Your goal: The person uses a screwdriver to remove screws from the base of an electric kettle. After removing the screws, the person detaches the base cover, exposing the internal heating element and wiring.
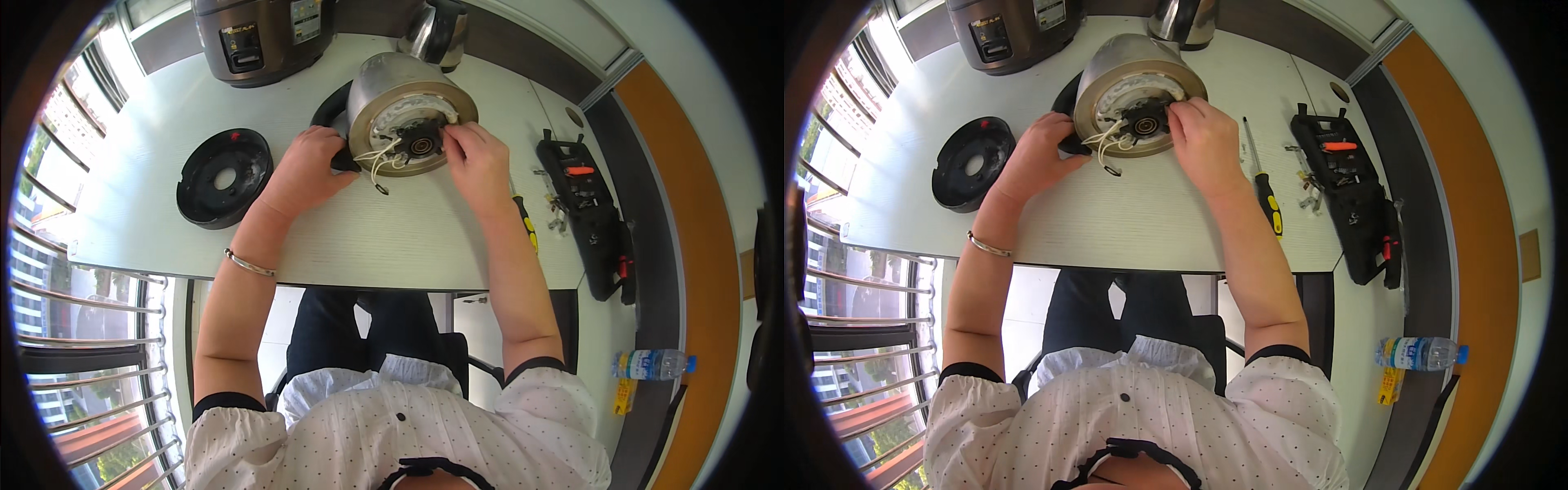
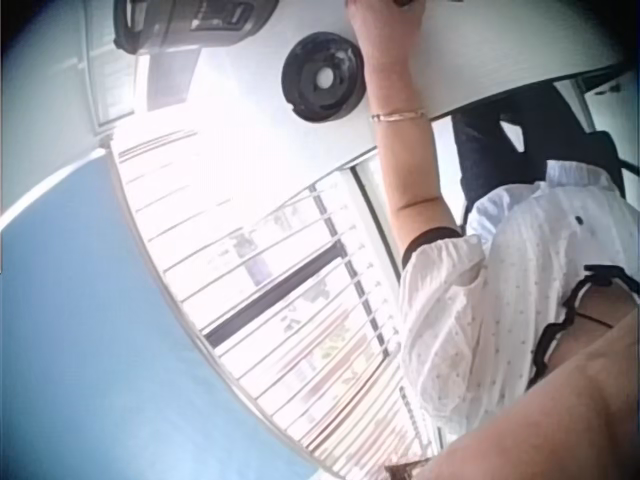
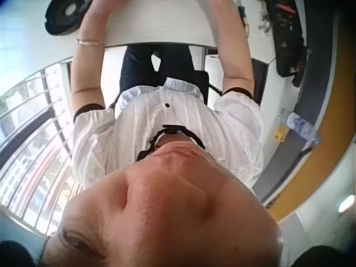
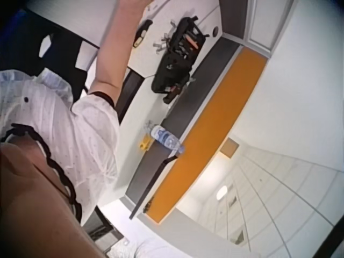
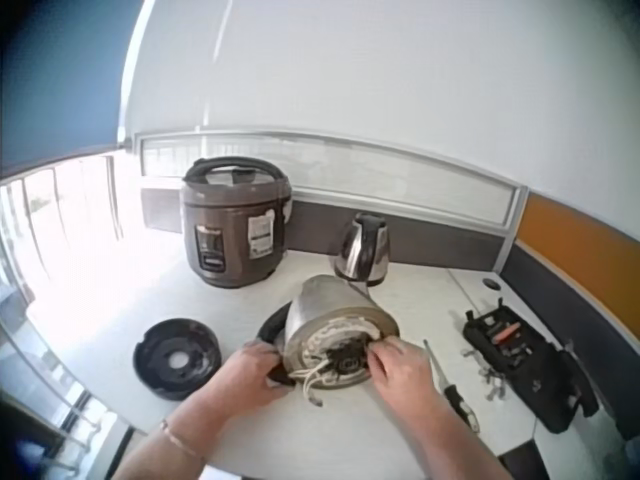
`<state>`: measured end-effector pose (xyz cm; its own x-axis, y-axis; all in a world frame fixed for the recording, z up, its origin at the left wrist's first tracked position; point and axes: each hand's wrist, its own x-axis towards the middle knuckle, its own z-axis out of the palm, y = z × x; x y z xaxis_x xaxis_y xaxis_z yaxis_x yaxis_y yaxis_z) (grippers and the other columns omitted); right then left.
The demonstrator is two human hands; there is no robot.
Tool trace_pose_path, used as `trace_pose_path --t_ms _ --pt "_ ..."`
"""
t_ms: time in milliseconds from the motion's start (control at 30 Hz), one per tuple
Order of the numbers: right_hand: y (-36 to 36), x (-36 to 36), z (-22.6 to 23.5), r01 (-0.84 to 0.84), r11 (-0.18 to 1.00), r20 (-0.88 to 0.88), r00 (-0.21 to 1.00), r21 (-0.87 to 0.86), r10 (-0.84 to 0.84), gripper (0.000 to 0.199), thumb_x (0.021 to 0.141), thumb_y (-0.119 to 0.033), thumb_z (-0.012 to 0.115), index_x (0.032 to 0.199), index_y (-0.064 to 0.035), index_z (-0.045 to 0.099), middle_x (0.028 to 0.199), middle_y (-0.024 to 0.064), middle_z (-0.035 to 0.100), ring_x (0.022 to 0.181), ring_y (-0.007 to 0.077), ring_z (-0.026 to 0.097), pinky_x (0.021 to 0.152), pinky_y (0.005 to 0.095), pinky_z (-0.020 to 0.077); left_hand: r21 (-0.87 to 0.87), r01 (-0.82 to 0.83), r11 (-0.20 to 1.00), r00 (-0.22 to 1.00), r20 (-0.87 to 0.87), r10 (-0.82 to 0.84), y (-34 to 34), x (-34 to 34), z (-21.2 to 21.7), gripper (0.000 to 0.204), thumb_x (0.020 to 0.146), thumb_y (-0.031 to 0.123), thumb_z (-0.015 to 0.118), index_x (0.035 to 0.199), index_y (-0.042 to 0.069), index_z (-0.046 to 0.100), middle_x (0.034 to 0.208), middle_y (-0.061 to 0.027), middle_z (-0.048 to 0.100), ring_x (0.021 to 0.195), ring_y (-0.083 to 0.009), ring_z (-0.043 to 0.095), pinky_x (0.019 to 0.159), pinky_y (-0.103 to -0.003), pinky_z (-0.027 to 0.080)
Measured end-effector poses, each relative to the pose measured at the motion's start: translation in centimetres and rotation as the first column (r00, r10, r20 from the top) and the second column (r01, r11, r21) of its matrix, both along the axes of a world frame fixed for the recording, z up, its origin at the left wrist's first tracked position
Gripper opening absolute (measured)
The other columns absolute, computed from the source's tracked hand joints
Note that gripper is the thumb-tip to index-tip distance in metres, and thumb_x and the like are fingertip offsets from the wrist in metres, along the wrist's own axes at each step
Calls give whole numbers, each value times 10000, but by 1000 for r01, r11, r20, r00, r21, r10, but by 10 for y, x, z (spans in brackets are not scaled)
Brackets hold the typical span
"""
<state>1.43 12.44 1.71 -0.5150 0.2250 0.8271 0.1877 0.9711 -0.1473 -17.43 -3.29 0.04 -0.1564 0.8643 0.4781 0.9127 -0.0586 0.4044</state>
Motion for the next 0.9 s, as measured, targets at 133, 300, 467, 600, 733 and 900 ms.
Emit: trace_pose_path --t_ms 133,300,467,600,733,900 --pt "-2 -1 -6 16 994 -82 996 -104 -25 53 729 -58 672 740 -23 633 689 90 601 582 263 585 529 334 471 29 -3 1000 1000 23 2 2 0 -2 255 617 146 715 734 -41 586 794 -163 564 861 -345 520 790 -407 437" --pt "-6 -4 -10 82 996 -123 989 -34 -85 55 729 -49 670 761 -26 632 699 91 603 582 259 588 527 331 474 57 -10 998 1000 5 10 4 0 -4 263 624 150 708 748 -46 584 806 -167 571 871 -352 525 800 -413 436" --pt "-2 -4 -10 65 995 -85 995 80 -58 71 712 -21 666 771 -15 628 709 83 605 596 257 594 523 328 481 5 -9 1000 1000 9 9 2 4 4 295 612 125 715 813 -64 609 898 -183 603 900 -355 543 808 -395 448" --pt "-1 1 -7 35 995 16 999 89 -37 88 714 -24 655 799 -19 632 748 74 608 631 253 598 554 334 493 -24 4 1000 996 88 -2 4 7 8 292 617 114 714 825 -63 611 898 -187 598 888 -353 542 798 -392 446" --pt "-1 3 -3 -10 995 23 1000 101 7 111 711 -20 659 821 -11 644 760 84 615 644 255 603 578 330 497 15 32 999 999 28 -32 4 0 3 284 626 120 712 822 -58 610 865 -174 594 871 -344 535 793 -395 439" --pt "-1 3 -6 -21 998 -82 996 -55 17 103 722 -27 684 820 -2 663 735 93 624 598 213 601 555 287 487 -4 12 1000 999 33 -12 2 1 6 295 638 144 708 817 -65 603 844 -171 586 877 -343 535 817 -401 432"
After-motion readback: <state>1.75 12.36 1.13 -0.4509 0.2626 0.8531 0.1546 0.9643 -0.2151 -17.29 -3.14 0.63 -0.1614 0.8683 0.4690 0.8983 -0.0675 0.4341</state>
